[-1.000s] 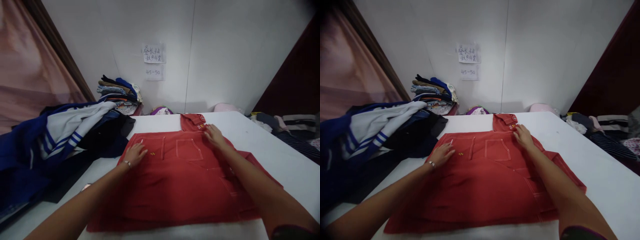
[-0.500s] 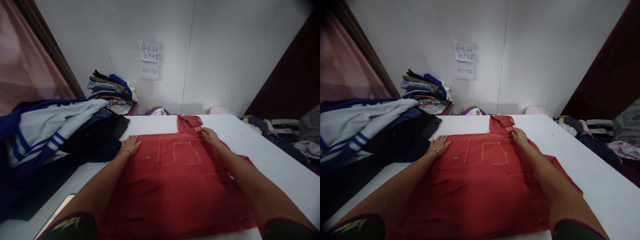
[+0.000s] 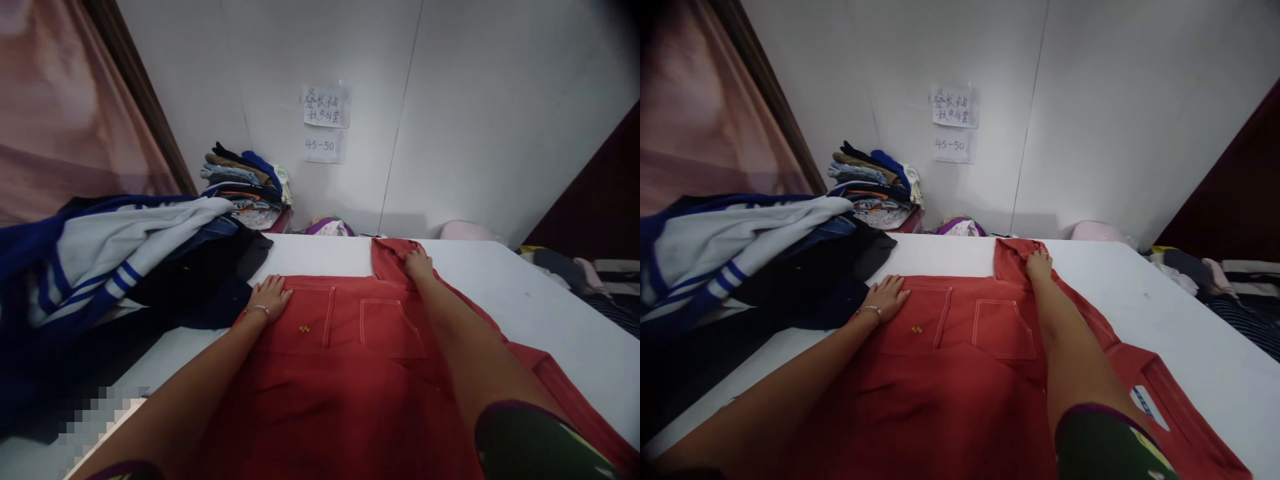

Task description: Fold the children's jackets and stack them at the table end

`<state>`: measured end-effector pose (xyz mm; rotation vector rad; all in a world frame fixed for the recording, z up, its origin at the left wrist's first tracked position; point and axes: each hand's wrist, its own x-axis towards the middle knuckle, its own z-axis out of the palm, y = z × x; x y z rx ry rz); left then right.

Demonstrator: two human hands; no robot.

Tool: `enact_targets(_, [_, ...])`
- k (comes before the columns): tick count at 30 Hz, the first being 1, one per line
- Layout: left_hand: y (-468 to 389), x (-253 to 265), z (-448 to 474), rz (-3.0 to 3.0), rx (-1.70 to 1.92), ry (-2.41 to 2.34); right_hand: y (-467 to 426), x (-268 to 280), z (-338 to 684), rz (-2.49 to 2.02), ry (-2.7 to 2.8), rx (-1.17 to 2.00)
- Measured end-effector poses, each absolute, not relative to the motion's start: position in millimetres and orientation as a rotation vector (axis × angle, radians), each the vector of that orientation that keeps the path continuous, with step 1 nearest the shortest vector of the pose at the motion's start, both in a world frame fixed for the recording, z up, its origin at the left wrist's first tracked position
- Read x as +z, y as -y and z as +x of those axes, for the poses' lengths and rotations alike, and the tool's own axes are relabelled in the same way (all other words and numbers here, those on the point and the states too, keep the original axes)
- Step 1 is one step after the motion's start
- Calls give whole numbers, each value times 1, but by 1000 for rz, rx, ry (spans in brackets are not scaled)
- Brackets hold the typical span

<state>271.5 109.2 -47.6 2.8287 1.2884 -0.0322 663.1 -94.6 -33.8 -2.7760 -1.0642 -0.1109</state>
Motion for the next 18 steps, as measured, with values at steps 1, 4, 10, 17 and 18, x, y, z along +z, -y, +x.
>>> enact_targets(1, [-108,-47,272,2825,-35,-1289,94,-29,665,-2740,1013,-122])
enact_targets(4, [-107,-45,272,2826,-39,-1279,94,0,672,-2623,794,-202])
enact_targets(10, [-109,-47,272,2800,-19,-1276,124,112,689,-2179,553,-620])
enact_targets(17, [-102,-40,274,2851,1,-1267,219,231,625,-1847,740,-999])
enact_targets(18, [-101,-38,276,2863,-5,-1274,235,240,607,-1871,803,-1028])
